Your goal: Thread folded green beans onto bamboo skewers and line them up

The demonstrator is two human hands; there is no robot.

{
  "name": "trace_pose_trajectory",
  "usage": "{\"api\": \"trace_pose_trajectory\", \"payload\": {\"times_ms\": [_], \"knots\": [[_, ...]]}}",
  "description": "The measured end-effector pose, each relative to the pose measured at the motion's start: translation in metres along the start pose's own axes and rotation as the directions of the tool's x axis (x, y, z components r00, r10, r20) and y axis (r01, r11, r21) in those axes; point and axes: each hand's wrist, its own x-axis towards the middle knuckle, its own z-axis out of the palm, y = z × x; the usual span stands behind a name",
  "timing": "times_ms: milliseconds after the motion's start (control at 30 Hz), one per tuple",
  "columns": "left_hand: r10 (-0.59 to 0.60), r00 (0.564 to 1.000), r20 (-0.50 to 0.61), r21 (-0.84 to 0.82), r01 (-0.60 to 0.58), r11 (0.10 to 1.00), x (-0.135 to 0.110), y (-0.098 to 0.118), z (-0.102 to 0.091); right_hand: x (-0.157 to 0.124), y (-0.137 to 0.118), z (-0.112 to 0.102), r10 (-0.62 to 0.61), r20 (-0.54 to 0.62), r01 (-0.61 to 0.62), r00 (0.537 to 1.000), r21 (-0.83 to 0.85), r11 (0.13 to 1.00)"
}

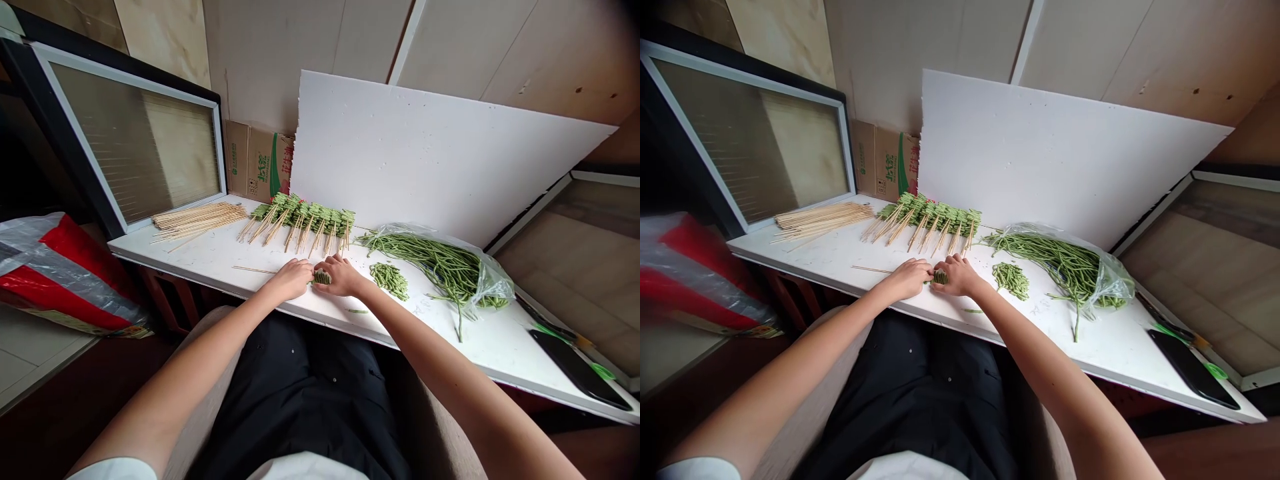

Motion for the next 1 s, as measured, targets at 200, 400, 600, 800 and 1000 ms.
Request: {"api": "trace_pose_trajectory", "payload": {"times_ms": [200,400,600,800,1000], "knots": [[-0.057,0.998,-0.017,-0.087,0.056,0.995,0.000,-0.013,0.004,-0.009,0.022,0.001,0.100,-0.074,-0.088,0.992,0.147,0.985],[-0.059,0.998,0.007,-0.133,0.059,0.989,-0.001,-0.016,0.000,-0.025,0.030,0.018,-0.014,-0.177,0.045,0.984,0.170,0.984],[-0.100,0.993,0.060,-0.120,0.107,0.987,0.000,-0.011,0.002,-0.023,0.029,0.023,-0.005,-0.202,0.028,0.979,0.107,0.994],[-0.111,0.990,0.085,-0.268,0.130,0.954,-0.004,-0.025,-0.011,-0.014,0.022,0.018,0.103,-0.128,-0.091,0.986,0.091,0.992],[-0.480,0.853,0.207,-0.075,0.503,0.861,-0.027,-0.066,-0.054,-0.024,0.020,0.011,0.095,-0.172,-0.074,0.980,0.124,0.990]]}}
